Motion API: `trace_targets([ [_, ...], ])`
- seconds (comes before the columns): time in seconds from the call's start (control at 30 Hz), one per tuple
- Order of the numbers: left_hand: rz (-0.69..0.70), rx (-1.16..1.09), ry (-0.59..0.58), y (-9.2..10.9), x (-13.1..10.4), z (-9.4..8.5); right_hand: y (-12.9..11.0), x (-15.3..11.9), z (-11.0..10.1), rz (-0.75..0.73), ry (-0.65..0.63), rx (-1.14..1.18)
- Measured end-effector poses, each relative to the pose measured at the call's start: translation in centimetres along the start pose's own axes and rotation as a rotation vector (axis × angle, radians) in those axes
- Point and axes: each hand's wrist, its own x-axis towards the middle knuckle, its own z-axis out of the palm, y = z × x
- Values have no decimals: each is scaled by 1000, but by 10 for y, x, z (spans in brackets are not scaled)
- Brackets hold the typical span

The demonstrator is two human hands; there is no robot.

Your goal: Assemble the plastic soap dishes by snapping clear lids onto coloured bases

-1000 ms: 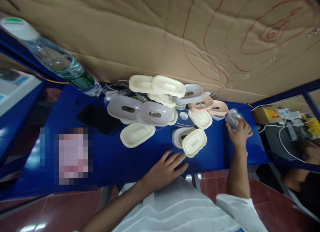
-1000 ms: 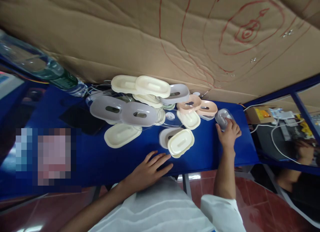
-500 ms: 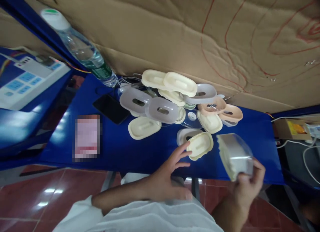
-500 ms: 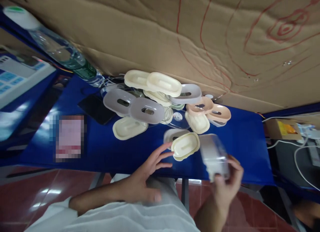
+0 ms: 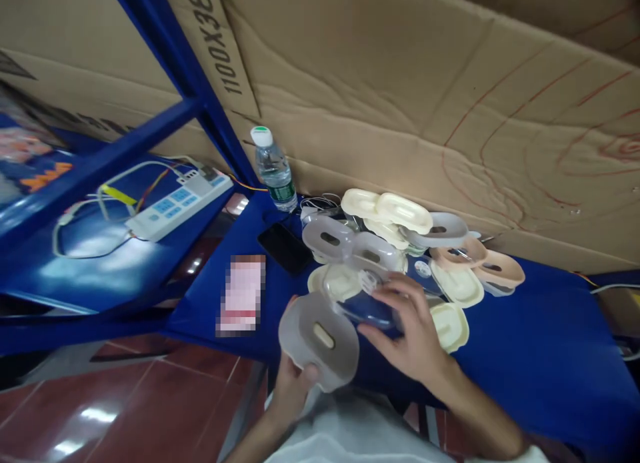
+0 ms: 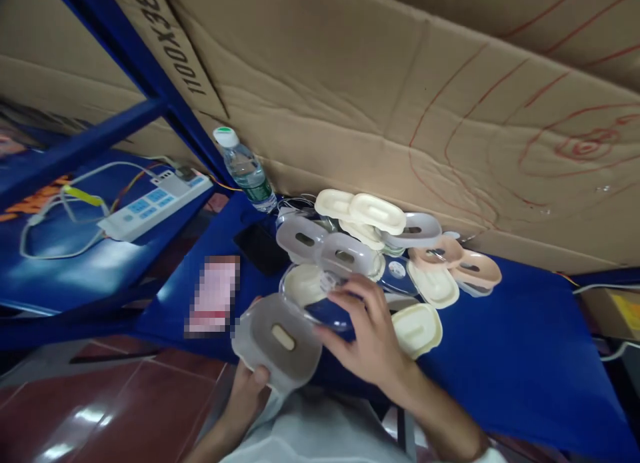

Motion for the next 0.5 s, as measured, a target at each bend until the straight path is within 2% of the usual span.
trace_targets([
  [0.1,-256,-362,331,-10,1,-21,3,51,10,-223,-84,-238],
  [0.17,-321,-455,422,-8,4,-29,8,80,20,-265,-168,-388],
  [0.23,-309,-478,455,1,7,-31,15,98,30,-235,-229,-496],
  [0.3,-277,-479,457,12,8,-29,23,105,38,-206,-263,-530],
  [0.43,-222,-466,392,30,11,-24,39,98,51,-174,-284,-519],
  [0.5,-192,-461,340,33,16,-25,39,92,52,-172,-277,-531],
])
